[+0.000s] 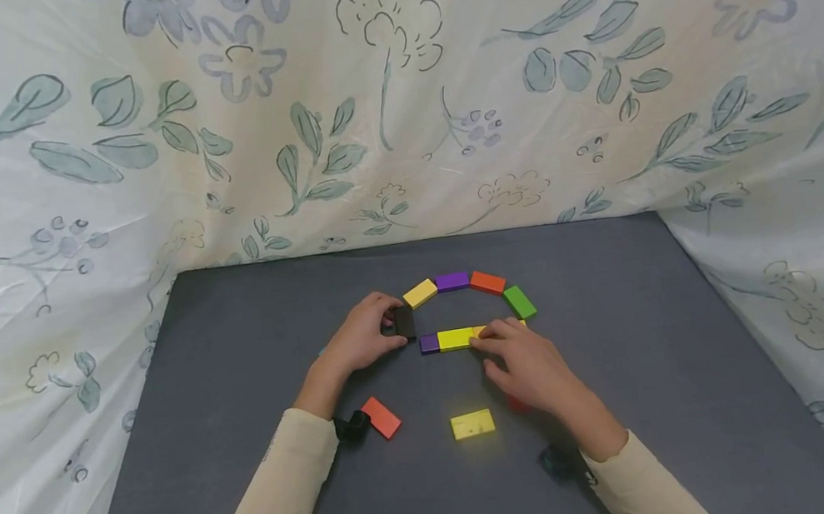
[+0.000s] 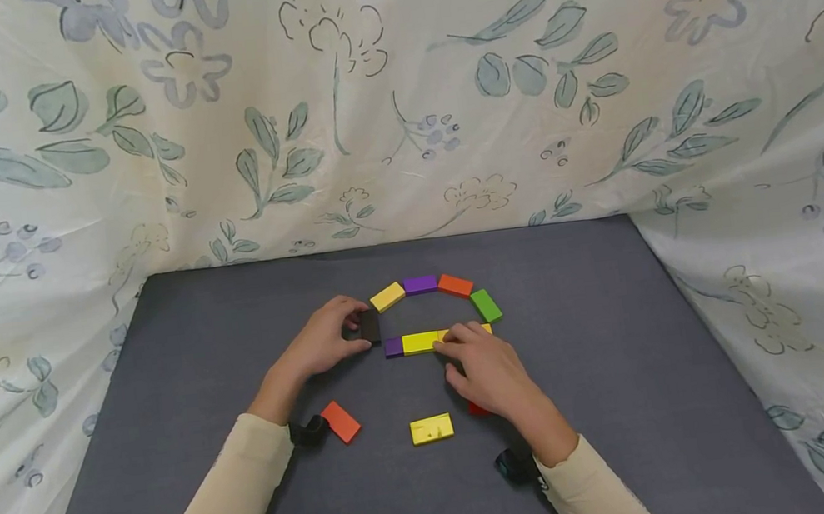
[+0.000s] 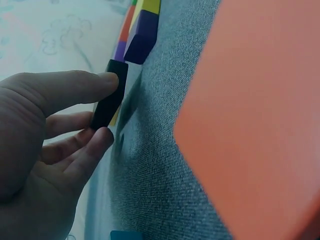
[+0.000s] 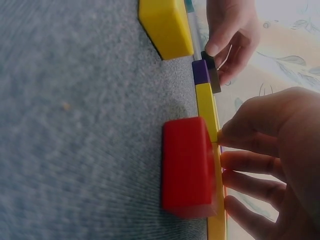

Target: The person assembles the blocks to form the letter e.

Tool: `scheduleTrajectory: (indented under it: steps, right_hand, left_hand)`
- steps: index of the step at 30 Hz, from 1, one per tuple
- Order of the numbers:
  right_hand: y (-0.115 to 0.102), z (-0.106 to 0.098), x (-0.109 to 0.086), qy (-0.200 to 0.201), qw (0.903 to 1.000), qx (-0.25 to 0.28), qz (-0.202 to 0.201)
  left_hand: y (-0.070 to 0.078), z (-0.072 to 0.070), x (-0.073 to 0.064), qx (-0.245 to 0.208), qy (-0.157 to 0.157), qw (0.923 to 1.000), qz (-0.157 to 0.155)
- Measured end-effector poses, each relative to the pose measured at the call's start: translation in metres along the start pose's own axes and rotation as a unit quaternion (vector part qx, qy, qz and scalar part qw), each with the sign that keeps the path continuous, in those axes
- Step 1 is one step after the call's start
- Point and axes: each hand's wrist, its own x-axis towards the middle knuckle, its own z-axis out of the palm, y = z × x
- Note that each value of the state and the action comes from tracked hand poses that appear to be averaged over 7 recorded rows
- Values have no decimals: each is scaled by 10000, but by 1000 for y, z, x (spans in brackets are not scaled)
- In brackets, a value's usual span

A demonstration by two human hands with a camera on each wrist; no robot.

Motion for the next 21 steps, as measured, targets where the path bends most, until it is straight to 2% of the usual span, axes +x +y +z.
scheduleTrajectory:
  steps: [8,16,21]
  right_hand:
    - [-1,0,-1,1,10000,5,13]
    - [-1,1,0,-41,10000,-16,14]
    - [0,0,0,4,10000,20,-27]
  left_hand:
    - [1,5,-1,142,-32,9999,48]
    - [1,5,-2,404,15,9992,57]
    - [1,5,-1,420,-11,9991,84]
